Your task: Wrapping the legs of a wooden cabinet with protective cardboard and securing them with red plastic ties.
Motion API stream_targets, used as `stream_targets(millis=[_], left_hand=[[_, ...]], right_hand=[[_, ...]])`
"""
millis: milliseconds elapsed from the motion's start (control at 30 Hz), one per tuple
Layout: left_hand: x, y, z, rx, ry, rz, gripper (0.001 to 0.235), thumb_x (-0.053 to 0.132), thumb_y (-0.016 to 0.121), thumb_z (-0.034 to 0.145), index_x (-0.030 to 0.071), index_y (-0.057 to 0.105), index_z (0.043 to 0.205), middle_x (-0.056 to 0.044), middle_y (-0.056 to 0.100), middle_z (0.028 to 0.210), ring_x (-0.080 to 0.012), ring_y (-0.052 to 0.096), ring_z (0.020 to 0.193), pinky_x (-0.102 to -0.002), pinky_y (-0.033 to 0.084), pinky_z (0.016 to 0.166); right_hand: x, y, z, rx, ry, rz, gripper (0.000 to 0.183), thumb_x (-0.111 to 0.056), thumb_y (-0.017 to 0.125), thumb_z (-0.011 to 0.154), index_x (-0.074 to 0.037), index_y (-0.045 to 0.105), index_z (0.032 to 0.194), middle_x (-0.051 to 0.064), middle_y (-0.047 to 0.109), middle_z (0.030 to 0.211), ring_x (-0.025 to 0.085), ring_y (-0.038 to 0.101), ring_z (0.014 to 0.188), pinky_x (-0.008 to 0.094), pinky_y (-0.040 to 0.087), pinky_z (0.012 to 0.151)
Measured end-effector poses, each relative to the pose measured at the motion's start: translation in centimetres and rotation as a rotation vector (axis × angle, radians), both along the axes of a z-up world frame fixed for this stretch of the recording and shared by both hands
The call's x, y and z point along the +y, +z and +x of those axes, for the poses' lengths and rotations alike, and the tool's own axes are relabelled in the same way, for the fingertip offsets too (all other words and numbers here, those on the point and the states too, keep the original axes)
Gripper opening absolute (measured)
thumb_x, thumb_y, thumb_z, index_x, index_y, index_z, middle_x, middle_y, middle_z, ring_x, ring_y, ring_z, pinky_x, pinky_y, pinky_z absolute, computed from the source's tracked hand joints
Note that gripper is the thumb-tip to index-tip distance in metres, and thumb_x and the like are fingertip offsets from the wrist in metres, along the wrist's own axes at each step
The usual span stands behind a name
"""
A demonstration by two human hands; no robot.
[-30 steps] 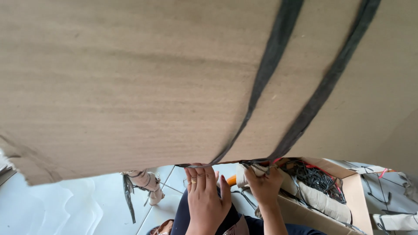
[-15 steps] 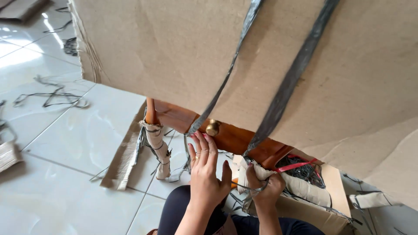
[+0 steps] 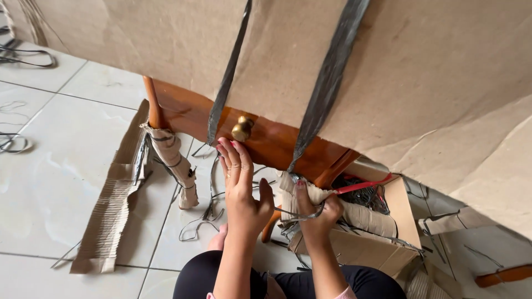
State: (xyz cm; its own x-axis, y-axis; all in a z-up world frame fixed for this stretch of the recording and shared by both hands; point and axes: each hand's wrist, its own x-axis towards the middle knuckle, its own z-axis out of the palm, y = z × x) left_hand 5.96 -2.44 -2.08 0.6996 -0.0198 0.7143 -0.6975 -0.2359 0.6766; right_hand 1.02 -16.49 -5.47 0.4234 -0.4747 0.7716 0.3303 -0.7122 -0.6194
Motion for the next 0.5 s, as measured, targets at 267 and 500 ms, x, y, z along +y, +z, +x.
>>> stream_targets(millis=[267, 500], left_hand=[[-2.6, -2.6, 0.2, 0.091, -0.064, -0.408, 0.054, -0.006, 0.056, 0.085, 0.000, 0.050, 0.138, -0.024, 0.043, 0.148, -0.0374, 0.041, 0.143, -0.048, 0.030, 0.121], [-4.0, -5.3, 0.2, 0.476, -0.448, -0.361, 0.017, 0.025, 0.072, 0.094, 0.009, 0.067, 0.089, 0.002, 0.070, 0.083, -0.0100, 0.060, 0.075, -0.025, 0.047, 0.067]], right_hand=[[-2.8, -5.1, 1.9, 0.032, -0.049, 0.169, 0.020, -0.014, 0.082, 0.087, -0.003, 0.066, 0.088, 0.012, 0.072, 0.082, 0.018, 0.071, 0.080, 0.035, 0.057, 0.075], [-2.4, -3.4, -1.5, 0.196, -0.158, 0.291, 0.019, -0.019, 0.072, 0.096, -0.001, 0.074, 0.098, 0.009, 0.077, 0.093, 0.018, 0.073, 0.090, 0.034, 0.059, 0.080]])
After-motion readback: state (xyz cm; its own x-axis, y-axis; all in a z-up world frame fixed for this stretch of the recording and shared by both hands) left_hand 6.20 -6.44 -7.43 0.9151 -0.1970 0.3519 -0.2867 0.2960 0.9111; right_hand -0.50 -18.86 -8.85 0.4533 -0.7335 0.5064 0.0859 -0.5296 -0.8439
